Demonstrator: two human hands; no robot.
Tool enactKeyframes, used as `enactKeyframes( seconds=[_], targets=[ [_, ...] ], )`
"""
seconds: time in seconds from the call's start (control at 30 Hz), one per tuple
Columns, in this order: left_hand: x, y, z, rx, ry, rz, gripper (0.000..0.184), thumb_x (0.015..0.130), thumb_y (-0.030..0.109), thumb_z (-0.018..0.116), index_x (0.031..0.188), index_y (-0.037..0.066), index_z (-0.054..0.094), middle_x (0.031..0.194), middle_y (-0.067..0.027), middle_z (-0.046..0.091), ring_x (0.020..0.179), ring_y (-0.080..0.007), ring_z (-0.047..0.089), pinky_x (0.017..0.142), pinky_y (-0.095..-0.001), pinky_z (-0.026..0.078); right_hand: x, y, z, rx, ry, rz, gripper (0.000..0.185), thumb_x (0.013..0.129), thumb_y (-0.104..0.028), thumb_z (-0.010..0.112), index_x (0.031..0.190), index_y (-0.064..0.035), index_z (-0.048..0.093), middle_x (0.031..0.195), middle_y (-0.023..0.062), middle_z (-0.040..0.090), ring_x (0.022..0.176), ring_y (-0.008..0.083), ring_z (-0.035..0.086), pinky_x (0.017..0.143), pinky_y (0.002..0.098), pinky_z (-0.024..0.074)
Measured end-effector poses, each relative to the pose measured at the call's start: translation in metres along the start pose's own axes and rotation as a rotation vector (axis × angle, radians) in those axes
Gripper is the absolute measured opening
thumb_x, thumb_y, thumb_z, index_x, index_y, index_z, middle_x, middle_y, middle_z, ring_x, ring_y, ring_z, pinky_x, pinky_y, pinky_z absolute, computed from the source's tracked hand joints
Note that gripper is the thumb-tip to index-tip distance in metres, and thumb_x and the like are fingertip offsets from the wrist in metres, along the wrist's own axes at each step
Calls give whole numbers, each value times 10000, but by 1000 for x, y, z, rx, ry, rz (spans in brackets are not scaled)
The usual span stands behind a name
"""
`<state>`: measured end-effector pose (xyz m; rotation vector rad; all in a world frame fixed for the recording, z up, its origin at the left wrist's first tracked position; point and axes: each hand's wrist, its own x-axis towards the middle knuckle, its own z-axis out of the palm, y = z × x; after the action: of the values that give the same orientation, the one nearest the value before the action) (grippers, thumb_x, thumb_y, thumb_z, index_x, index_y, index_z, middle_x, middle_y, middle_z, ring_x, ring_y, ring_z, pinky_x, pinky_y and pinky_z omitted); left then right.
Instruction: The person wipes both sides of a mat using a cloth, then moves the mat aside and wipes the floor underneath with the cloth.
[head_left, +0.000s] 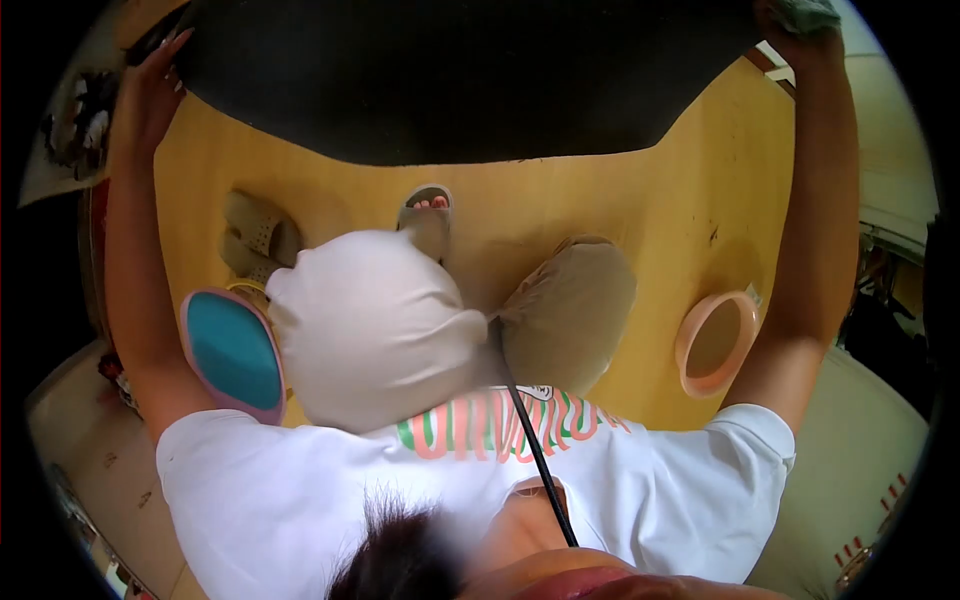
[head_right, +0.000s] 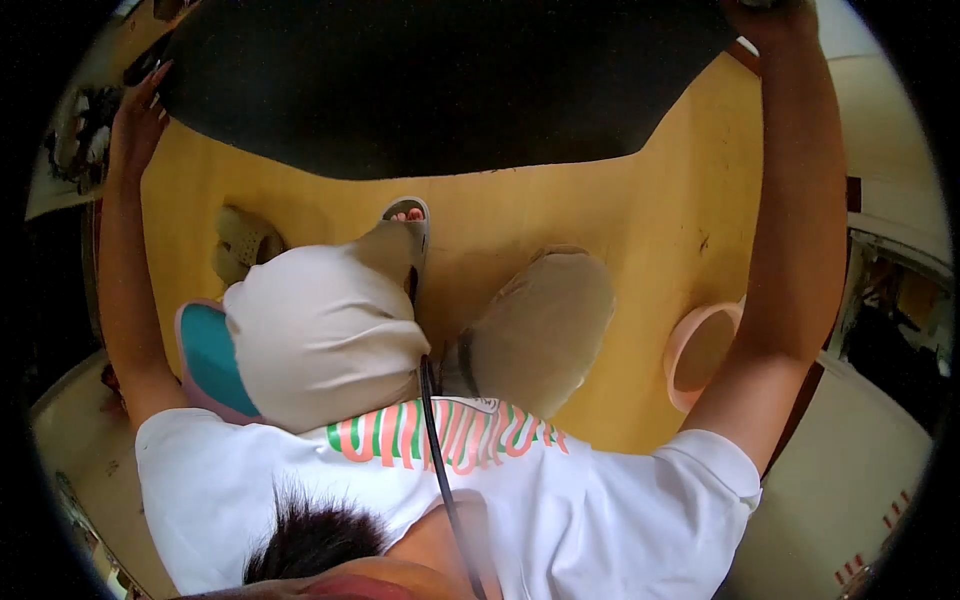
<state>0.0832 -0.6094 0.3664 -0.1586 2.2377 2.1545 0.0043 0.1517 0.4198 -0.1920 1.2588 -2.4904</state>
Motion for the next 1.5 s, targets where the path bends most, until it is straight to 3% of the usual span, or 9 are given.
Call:
enactKeyframes(
  seconds=[0.2,0.47,0.57,0.7,0.8,0.87,1.0,1.27,1.5],
  targets=[
    [23,-96,-25,170,195,-147,483,1002,367,586,1445,173,572,1546,-4,460,1399,-247,397,1140,-414,319,89,114,27,-61,458,-95,316,1004,-288,453,929,-72,670,854,114,709,661,249,682,493,282,558],
    [78,-181,13,109,251,-184,492,966,268,648,1438,151,573,1557,-71,433,1470,-274,315,1205,-425,243,187,237,-66,308,-248,122,363,1030,-307,396,878,-84,638,734,111,656,659,236,650,510,294,529],
    [103,-240,1,192,229,-183,559,939,250,677,1468,139,534,1571,-101,413,1476,-298,310,1218,-430,222,165,272,-26,-57,259,50,361,1042,-281,388,879,-84,643,755,117,659,686,238,656,583,334,561],
    [113,-264,26,359,315,-253,704,905,303,712,1522,97,444,1582,-150,391,1451,-352,349,1202,-430,259,144,311,-51,138,336,4,239,996,-246,494,1008,-63,647,840,142,684,747,259,670,641,355,573],
    [133,-316,10,590,397,19,695,897,323,716,1499,77,468,1586,-183,381,1391,-398,428,1192,-413,283,128,335,-149,-75,444,122,366,1035,-335,501,1273,-78,607,1164,104,669,1052,248,651,941,451,545],
    [135,-382,-15,1031,281,89,682,894,318,720,1481,66,484,1596,-203,356,1367,-430,450,1189,-403,297,100,353,-102,-109,650,38,419,905,-209,710,1228,8,553,1063,151,670,890,278,678,742,379,577],
    [40,-369,95,1259,70,160,651,913,394,694,1464,98,513,1619,-196,314,1451,-409,350,1191,-488,284,67,419,-84,-556,923,-238,498,808,-194,826,1181,-10,551,1059,131,662,926,207,657,780,345,549],
    [-61,-383,165,1407,-256,172,805,986,620,468,1627,211,205,1711,-67,79,1575,-286,47,1235,-548,18,62,568,92,-1450,414,-331,517,703,-39,750,1191,-190,675,1288,152,534,1147,400,514,952,478,486],
    [-60,-382,165,1406,-257,173,824,979,666,416,1630,211,199,1709,-56,97,1571,-285,67,1234,-549,32,48,590,37,-1878,-209,-685,464,749,-134,742,1205,-209,706,1358,84,545,1171,405,534,915,469,526]
  ],
)
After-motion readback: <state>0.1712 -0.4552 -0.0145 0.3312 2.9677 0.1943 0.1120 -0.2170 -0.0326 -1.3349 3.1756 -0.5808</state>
